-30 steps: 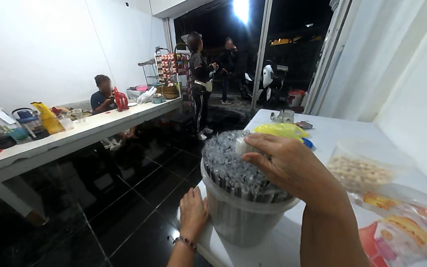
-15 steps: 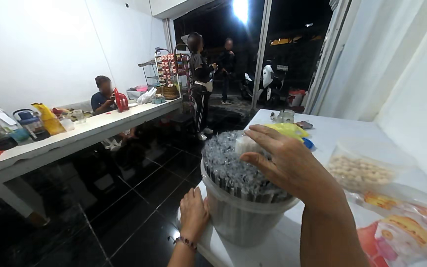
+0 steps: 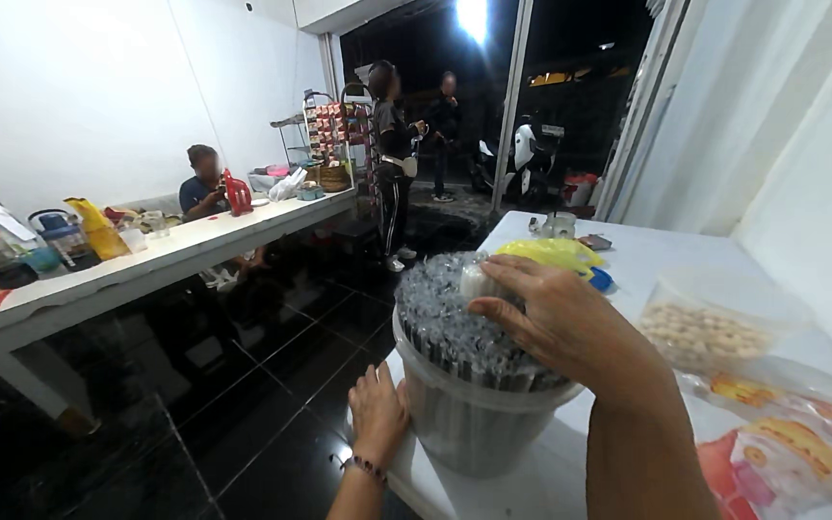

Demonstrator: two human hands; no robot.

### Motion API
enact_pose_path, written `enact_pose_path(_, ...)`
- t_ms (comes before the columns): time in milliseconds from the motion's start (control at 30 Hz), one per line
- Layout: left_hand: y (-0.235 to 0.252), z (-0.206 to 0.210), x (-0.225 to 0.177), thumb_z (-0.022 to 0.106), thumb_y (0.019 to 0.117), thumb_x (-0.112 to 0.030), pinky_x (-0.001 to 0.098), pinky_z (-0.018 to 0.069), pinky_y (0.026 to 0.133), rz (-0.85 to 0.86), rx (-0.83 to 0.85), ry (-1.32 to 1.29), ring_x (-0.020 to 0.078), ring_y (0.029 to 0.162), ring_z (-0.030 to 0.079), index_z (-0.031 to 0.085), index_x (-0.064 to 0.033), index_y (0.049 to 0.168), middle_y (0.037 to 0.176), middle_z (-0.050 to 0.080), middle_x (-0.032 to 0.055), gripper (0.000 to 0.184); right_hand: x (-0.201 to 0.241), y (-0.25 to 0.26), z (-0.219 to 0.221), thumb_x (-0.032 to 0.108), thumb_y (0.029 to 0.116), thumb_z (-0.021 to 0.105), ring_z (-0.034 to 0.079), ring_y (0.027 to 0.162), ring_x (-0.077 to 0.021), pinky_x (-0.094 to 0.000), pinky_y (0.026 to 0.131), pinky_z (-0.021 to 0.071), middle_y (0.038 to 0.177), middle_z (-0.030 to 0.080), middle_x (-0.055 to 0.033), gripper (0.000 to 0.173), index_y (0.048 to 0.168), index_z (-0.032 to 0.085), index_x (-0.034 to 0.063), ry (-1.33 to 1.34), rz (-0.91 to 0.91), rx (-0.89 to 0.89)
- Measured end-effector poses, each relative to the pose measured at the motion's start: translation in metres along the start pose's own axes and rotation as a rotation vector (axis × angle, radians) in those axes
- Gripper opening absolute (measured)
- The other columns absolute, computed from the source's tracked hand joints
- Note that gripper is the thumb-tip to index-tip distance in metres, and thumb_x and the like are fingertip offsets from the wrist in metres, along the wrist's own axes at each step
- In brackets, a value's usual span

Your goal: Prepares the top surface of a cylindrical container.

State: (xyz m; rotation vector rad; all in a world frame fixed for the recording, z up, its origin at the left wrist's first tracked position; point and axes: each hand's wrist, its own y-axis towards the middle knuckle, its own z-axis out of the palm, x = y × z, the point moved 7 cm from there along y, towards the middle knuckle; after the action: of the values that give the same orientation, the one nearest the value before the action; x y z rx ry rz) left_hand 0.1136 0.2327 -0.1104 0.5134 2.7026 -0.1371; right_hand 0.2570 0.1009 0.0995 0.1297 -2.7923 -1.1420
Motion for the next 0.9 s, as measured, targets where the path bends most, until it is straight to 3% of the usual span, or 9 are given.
enact_pose_path(200, -0.0004, -0.0002, -0.0002, 0.042, 0.1091, -0.038, 0.0537, 0.0343, 0.114, 0.004, -0.004, -0.005, 0.0379, 0.139, 0.048, 0.045, -0.0020, 0.151, 0.151, 0.049, 0.0222, 0.055, 0.0004, 0.0005, -0.0001, 0.060, 0.0991, 0.047, 0.069, 0.113, -0.0391, -0.0562, 0.089, 0.0552, 0.124, 0.070, -0.0217, 0.070, 0.121, 0.073, -0.0011, -0.001, -0.010, -0.015)
enact_pose_path(333, -0.0004, 0.0002, 0.0001, 0.042, 0.1092, -0.036, 0.0529, 0.0339, 0.115, 0.010, -0.005, -0.013, 0.0376, 0.139, 0.047, 0.045, -0.0021, 0.151, 0.151, 0.049, 0.0221, 0.054, 0.0021, 0.0030, -0.0034, 0.053, 0.0971, 0.057, 0.067, 0.115, -0.0401, -0.0581, 0.091, 0.0537, 0.126, 0.068, -0.0223, 0.062, 0.122, 0.071, -0.0021, -0.017, 0.005, -0.083)
enact_pose_path(467, -0.0001, -0.0001, 0.0006, 0.042, 0.1090, -0.037, 0.0530, 0.0343, 0.114, 0.016, -0.005, -0.010, 0.0370, 0.139, 0.048, 0.046, -0.0028, 0.151, 0.151, 0.049, 0.0212, 0.054, 0.0020, 0.0020, -0.0093, 0.043, 0.0961, 0.065, 0.069, 0.101, -0.0403, -0.0581, 0.083, 0.0555, 0.110, 0.070, -0.0216, 0.048, 0.110, 0.073, -0.0022, -0.064, 0.071, -0.154)
enact_pose_path(600, -0.0004, 0.0008, 0.0006, 0.041, 0.1092, -0.038, 0.0534, 0.0349, 0.113, 0.021, -0.010, -0.003, 0.0371, 0.138, 0.048, 0.047, -0.0032, 0.150, 0.150, 0.050, 0.0209, 0.054, 0.0008, 0.0012, -0.0082, 0.042, 0.0973, 0.064, 0.071, 0.089, -0.0389, -0.0569, 0.076, 0.0562, 0.095, 0.072, -0.0208, 0.047, 0.104, 0.074, -0.0037, -0.052, 0.091, -0.116)
enact_pose_path(900, 0.0006, 0.0013, 0.0000, 0.040, 0.1096, -0.037, 0.0527, 0.0345, 0.114, 0.013, 0.011, 0.007, 0.0361, 0.139, 0.047, 0.045, -0.0039, 0.152, 0.151, 0.049, 0.0203, 0.054, -0.0026, 0.0011, -0.0045, 0.046, 0.1001, 0.058, 0.073, 0.093, -0.0358, -0.0564, 0.077, 0.0571, 0.103, 0.074, -0.0179, 0.051, 0.112, 0.074, -0.0006, -0.015, 0.064, -0.068)
